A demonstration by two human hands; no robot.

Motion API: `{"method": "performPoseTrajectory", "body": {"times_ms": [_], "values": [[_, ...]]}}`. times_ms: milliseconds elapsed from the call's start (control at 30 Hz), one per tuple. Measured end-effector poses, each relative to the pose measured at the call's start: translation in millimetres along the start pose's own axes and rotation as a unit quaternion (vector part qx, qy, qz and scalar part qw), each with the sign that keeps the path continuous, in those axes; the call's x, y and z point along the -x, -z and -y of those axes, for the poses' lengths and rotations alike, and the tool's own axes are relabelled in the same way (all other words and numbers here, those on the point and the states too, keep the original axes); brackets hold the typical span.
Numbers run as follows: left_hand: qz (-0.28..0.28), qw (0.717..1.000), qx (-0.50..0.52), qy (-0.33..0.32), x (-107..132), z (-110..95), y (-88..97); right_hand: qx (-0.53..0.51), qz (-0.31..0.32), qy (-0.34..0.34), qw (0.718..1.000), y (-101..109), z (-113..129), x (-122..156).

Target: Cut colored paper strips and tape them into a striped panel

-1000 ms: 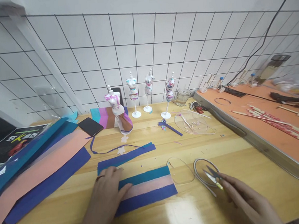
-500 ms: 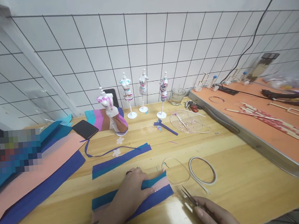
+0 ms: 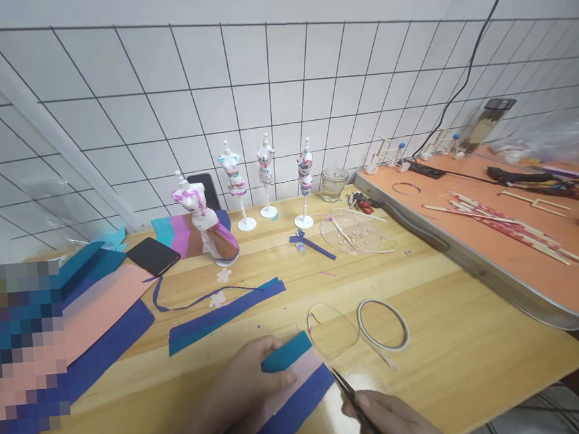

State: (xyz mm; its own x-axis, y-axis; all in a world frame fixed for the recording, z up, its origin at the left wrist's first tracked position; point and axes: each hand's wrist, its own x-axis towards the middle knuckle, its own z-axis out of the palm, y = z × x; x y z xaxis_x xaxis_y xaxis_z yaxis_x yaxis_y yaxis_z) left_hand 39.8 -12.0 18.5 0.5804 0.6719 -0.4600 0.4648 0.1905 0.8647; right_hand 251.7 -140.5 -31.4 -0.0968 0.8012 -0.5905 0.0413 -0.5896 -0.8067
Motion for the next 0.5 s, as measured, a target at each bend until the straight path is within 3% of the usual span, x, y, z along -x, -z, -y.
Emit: {"method": "performPoseTrajectory", "body": {"times_ms": [267, 500], "values": [[0.060, 0.985, 0.162, 0.005, -5, 14, 2.1, -0.051, 0.038, -0.021, 0.998, 3, 17, 1], [0.076, 0.979, 0.187, -0.010, -6, 16, -0.8, -0.104, 0.073, -0.029, 0.991, -2, 15, -8]]}}
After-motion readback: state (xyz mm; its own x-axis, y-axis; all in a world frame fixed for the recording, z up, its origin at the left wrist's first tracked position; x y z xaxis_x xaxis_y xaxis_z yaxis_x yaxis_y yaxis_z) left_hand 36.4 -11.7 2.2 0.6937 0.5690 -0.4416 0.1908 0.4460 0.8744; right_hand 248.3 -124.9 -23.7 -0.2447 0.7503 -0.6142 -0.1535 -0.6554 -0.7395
